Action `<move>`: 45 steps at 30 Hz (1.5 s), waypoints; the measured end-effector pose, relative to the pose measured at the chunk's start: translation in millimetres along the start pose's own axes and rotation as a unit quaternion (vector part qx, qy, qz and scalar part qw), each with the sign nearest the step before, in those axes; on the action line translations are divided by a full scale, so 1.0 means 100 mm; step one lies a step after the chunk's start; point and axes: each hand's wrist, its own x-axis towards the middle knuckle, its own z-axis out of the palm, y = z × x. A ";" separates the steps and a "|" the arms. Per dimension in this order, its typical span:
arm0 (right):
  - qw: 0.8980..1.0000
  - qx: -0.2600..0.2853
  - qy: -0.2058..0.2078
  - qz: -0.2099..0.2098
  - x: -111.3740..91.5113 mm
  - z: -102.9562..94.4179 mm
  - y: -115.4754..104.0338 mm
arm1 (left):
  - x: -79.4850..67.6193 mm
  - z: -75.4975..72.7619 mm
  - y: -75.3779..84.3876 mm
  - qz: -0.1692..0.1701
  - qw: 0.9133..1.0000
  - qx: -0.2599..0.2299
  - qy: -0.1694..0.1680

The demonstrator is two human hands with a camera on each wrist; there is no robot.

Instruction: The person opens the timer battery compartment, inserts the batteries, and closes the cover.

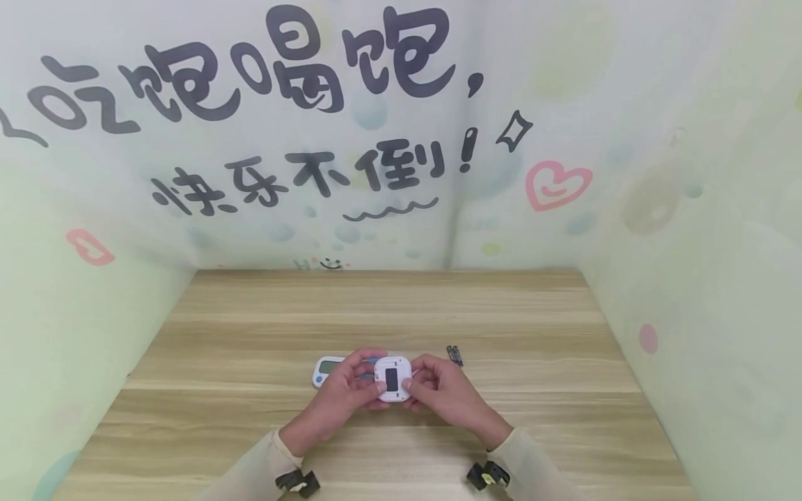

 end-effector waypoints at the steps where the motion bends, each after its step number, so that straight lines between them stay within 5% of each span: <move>1: 1.000 -0.001 -0.001 -0.001 0.00 0.00 0.00 | 0.00 0.00 0.00 -0.001 1.000 0.001 0.000; 16: 0.999 -0.027 0.025 -0.012 0.01 -0.03 0.00 | 0.00 0.00 0.00 -0.004 1.000 0.000 -0.011; 21: 0.995 -0.063 0.057 -0.053 -0.01 0.00 -0.02 | 0.00 0.01 -0.02 -0.004 1.000 -0.008 -0.002; 26: 0.986 -0.092 0.093 -0.105 -0.03 0.02 -0.03 | 0.02 0.01 -0.01 0.012 0.999 0.039 0.012; 32: 0.979 -0.094 0.086 -0.162 -0.01 0.04 -0.01 | 0.02 0.04 0.02 0.024 0.998 0.051 0.013; 36: 0.976 -0.129 0.093 -0.150 0.00 0.06 0.00 | 0.02 0.07 0.04 0.030 0.999 0.021 0.009; 45: 0.984 -0.117 0.091 -0.102 -0.01 0.02 -0.01 | 0.02 0.07 0.08 0.016 1.000 0.010 0.019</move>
